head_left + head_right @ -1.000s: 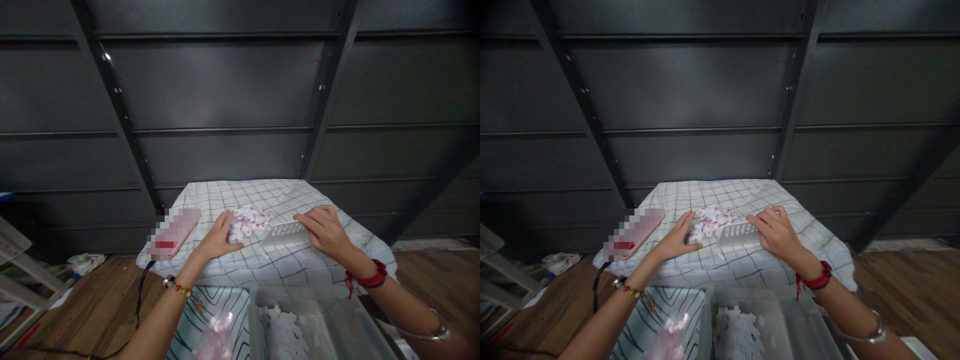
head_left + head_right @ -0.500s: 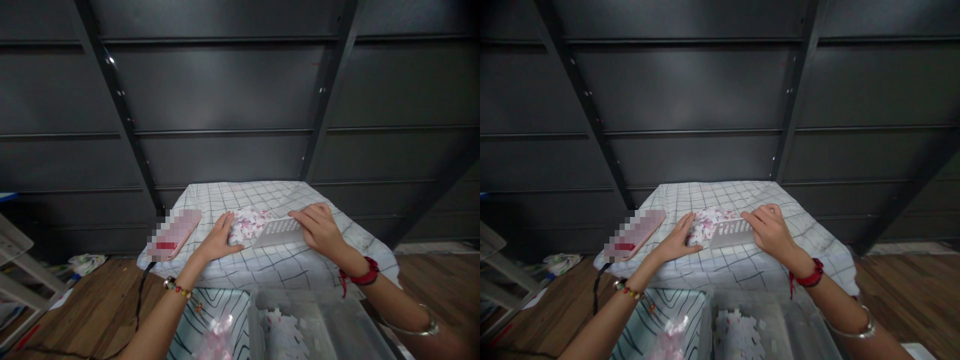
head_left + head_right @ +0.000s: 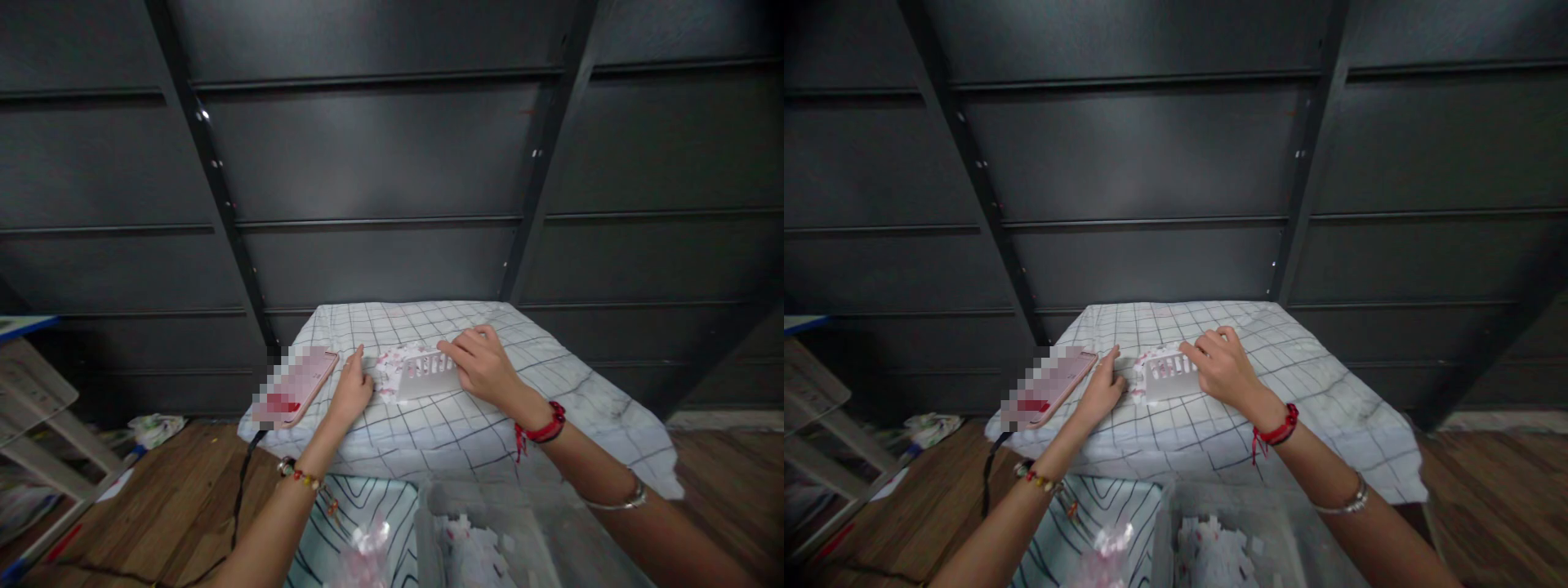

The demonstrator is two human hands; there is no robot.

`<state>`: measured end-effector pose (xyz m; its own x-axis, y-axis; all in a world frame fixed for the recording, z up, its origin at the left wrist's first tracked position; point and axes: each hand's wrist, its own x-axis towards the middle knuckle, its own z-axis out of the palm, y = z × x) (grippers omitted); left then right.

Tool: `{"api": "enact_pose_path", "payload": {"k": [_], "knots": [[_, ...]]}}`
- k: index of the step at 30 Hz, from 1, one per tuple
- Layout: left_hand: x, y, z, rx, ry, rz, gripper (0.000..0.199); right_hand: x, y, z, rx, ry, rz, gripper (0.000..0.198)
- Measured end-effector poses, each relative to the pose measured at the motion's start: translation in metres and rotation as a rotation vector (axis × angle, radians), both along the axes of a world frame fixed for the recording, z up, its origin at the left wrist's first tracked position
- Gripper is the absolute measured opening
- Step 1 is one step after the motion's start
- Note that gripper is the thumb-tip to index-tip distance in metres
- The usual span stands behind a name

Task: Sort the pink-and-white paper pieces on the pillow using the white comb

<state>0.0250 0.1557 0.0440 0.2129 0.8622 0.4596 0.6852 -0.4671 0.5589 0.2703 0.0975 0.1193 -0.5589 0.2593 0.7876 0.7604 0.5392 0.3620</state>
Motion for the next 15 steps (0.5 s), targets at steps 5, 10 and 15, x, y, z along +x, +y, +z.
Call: {"api": "enact_pose_path", "payload": {"k": [5, 10, 15], "knots": [[0.005, -0.009, 0.004, 0.017, 0.228, 0.048, 0.057, -0.002, -0.001, 0.000, 0.002, -0.004, -0.014, 0.037], [0.009, -0.018, 0.012, -0.021, 0.374, 0.146, 0.042, -0.005, -0.001, 0.000, 0.008, -0.015, 0.012, 0.033], [0.008, -0.015, 0.012, -0.066, 0.412, 0.100, 0.037, -0.009, -0.001, 0.002, 0.008, -0.061, 0.013, 0.033]]}}
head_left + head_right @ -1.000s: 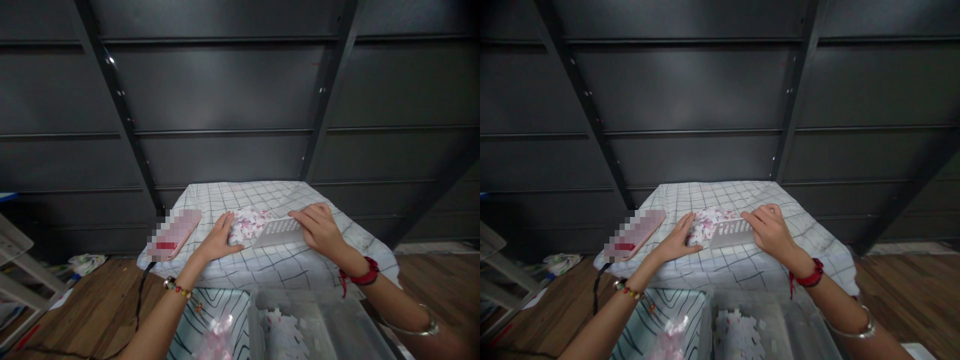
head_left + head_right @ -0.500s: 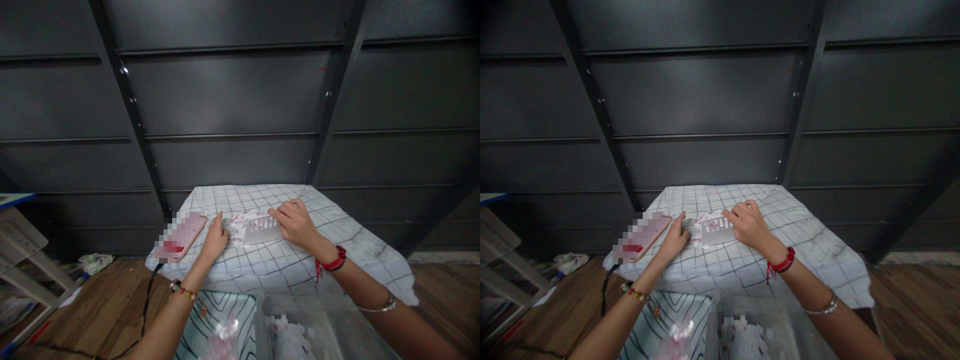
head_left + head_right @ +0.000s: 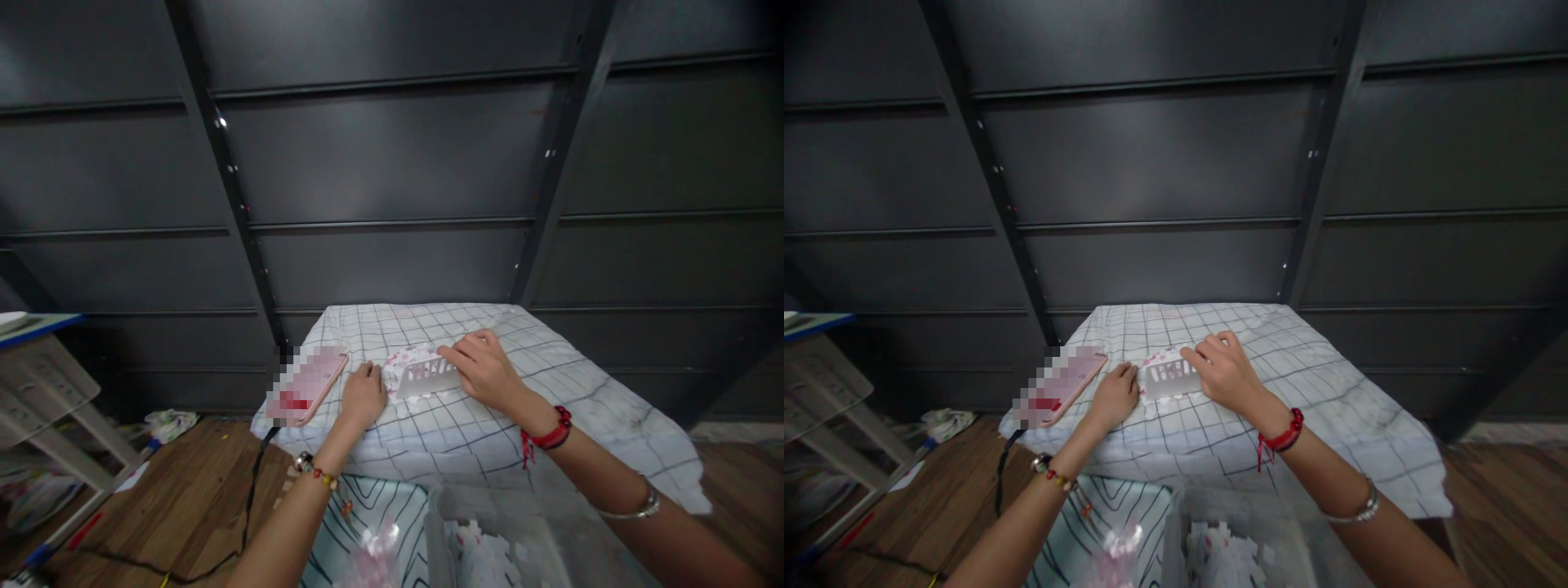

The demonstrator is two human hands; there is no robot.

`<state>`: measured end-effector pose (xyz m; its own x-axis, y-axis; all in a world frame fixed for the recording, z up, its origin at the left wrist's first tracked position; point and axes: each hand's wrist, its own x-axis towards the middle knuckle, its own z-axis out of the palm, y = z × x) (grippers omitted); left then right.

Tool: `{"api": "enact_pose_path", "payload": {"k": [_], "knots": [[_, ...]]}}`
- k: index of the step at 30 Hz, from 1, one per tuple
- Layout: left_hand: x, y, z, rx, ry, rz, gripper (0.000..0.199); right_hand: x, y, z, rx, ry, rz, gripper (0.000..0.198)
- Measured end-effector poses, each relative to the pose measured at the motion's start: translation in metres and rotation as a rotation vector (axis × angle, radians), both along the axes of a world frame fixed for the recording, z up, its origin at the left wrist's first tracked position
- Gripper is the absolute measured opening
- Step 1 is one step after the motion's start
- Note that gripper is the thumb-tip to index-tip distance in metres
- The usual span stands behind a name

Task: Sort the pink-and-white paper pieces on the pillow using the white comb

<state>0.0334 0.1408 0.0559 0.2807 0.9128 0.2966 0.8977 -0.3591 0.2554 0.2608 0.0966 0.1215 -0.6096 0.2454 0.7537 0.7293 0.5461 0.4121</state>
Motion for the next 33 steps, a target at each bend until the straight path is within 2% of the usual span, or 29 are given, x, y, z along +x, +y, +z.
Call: {"api": "enact_pose_path", "payload": {"k": [5, 9, 14, 22, 33], "knots": [[-0.013, 0.010, -0.003, -0.077, 0.038, -0.112, 0.041, -0.001, 0.001, 0.002, 0.006, 0.023, 0.020, 0.031], [-0.024, 0.008, 0.002, -0.115, 0.022, -0.194, 0.044, -0.004, 0.001, 0.002, 0.010, -0.005, 0.024, 0.030], [-0.031, -0.006, 0.008, -0.065, -0.018, -0.221, 0.042, -0.005, 0.000, 0.004, 0.000, 0.016, 0.011, 0.030], [-0.045, -0.023, 0.001, -0.016, 0.085, -0.183, 0.044, -0.006, -0.003, 0.005, 0.001, 0.013, 0.036, 0.031], [-0.041, -0.030, 0.002, 0.047, 0.139, -0.136, 0.041, 0.006, -0.022, -0.002, 0.022, 0.041, -0.021, 0.031]]}}
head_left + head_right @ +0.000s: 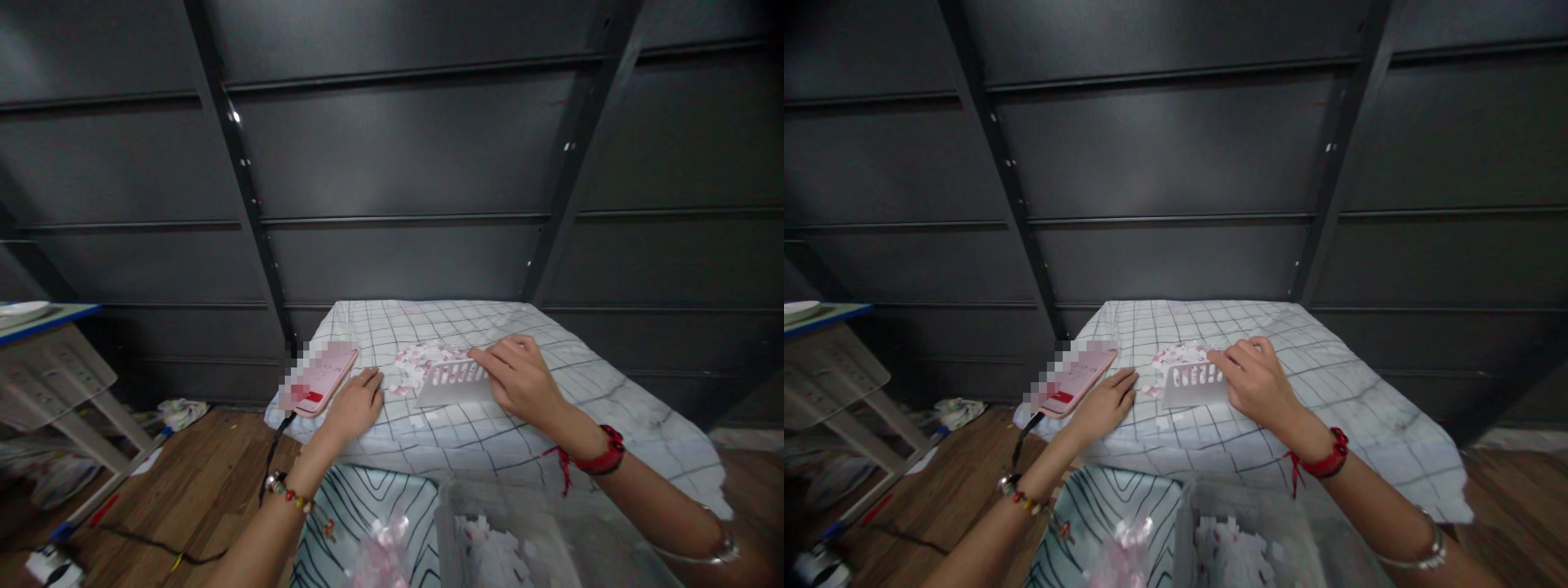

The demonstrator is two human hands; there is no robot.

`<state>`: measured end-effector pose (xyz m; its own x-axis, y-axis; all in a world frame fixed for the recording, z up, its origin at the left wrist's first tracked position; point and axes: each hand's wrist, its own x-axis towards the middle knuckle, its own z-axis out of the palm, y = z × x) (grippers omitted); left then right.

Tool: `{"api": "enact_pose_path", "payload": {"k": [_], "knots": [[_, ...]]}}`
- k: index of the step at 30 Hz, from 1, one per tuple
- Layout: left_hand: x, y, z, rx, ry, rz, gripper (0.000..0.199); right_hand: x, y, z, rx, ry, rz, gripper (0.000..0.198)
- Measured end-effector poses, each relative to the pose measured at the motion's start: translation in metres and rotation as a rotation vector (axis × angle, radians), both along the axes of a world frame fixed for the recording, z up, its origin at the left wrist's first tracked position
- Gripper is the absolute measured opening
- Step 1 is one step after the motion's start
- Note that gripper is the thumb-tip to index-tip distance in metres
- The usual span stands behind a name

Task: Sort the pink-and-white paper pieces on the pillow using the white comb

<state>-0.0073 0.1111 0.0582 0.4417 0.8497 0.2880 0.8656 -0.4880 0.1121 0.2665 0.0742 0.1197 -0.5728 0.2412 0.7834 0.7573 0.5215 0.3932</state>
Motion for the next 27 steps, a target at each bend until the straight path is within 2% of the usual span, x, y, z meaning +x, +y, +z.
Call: {"api": "enact_pose_path", "payload": {"k": [6, 14, 21, 27], "knots": [[0.001, -0.001, 0.002, 0.002, 0.003, 0.000, 0.041, 0.004, -0.003, -0.003, -0.027, 0.023, -0.012, 0.034], [0.001, 0.000, 0.002, 0.012, -0.010, 0.004, 0.040, -0.012, 0.010, -0.005, -0.166, 0.055, 0.211, 0.034], [0.000, 0.004, -0.003, 0.040, -0.011, -0.012, 0.039, 0.026, 0.026, 0.000, -0.422, 0.090, 0.326, 0.026], [0.000, 0.006, -0.004, 0.048, -0.021, -0.032, 0.041, 0.043, 0.010, 0.016, -0.492, 0.060, 0.291, 0.026]]}}
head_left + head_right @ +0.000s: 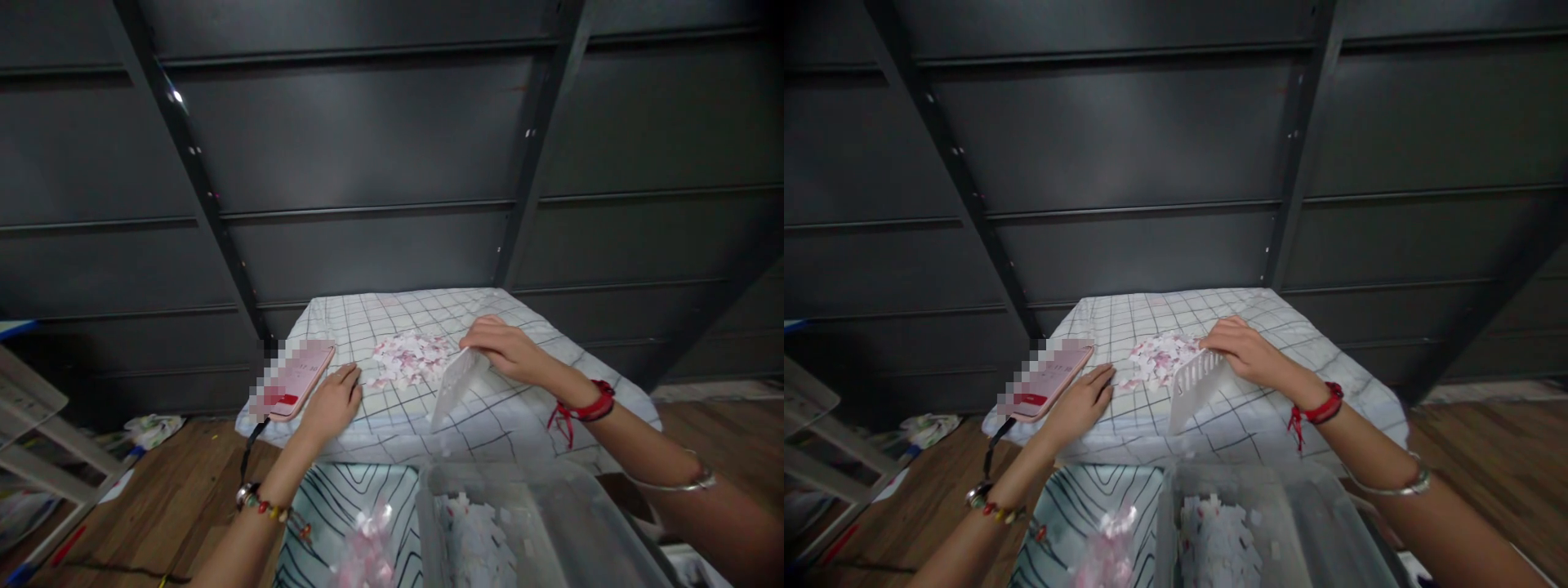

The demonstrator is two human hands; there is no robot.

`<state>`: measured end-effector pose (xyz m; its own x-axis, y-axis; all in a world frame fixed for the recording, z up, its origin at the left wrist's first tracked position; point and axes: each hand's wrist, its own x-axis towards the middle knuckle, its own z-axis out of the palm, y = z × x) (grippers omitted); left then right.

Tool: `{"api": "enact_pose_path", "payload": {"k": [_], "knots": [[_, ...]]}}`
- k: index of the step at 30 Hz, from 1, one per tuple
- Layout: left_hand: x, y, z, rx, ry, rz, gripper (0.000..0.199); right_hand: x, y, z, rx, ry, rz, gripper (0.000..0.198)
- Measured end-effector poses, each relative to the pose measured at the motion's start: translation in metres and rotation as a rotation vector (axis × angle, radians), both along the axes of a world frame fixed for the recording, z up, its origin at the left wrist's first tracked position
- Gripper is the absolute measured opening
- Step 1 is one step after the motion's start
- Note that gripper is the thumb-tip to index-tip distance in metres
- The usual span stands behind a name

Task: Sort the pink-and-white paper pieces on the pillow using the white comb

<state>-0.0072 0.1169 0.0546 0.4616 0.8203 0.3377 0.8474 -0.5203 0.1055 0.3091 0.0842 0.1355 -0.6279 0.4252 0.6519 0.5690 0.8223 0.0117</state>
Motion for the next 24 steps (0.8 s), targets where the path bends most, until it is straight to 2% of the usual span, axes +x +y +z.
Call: {"api": "enact_pose_path", "payload": {"k": [5, 10, 15, 19, 24], "knots": [[0.000, 0.001, 0.001, 0.017, 0.015, -0.004, 0.040, -0.006, -0.008, -0.002, 0.091, 0.024, -0.095, 0.029], [0.001, 0.002, 0.001, 0.032, 0.039, -0.016, 0.039, 0.005, -0.014, -0.004, 0.216, 0.015, -0.228, 0.033], [0.005, 0.000, 0.012, 0.069, 0.125, -0.042, 0.036, 0.017, -0.024, -0.006, 0.280, -0.014, -0.332, 0.034], [0.021, -0.010, 0.022, 0.079, 0.031, -0.143, 0.040, 0.015, -0.032, -0.009, 0.216, -0.020, -0.295, 0.032], [0.043, -0.022, 0.020, -0.045, -0.038, -0.294, 0.056, 0.011, -0.038, -0.010, 0.177, 0.005, -0.215, 0.031]]}}
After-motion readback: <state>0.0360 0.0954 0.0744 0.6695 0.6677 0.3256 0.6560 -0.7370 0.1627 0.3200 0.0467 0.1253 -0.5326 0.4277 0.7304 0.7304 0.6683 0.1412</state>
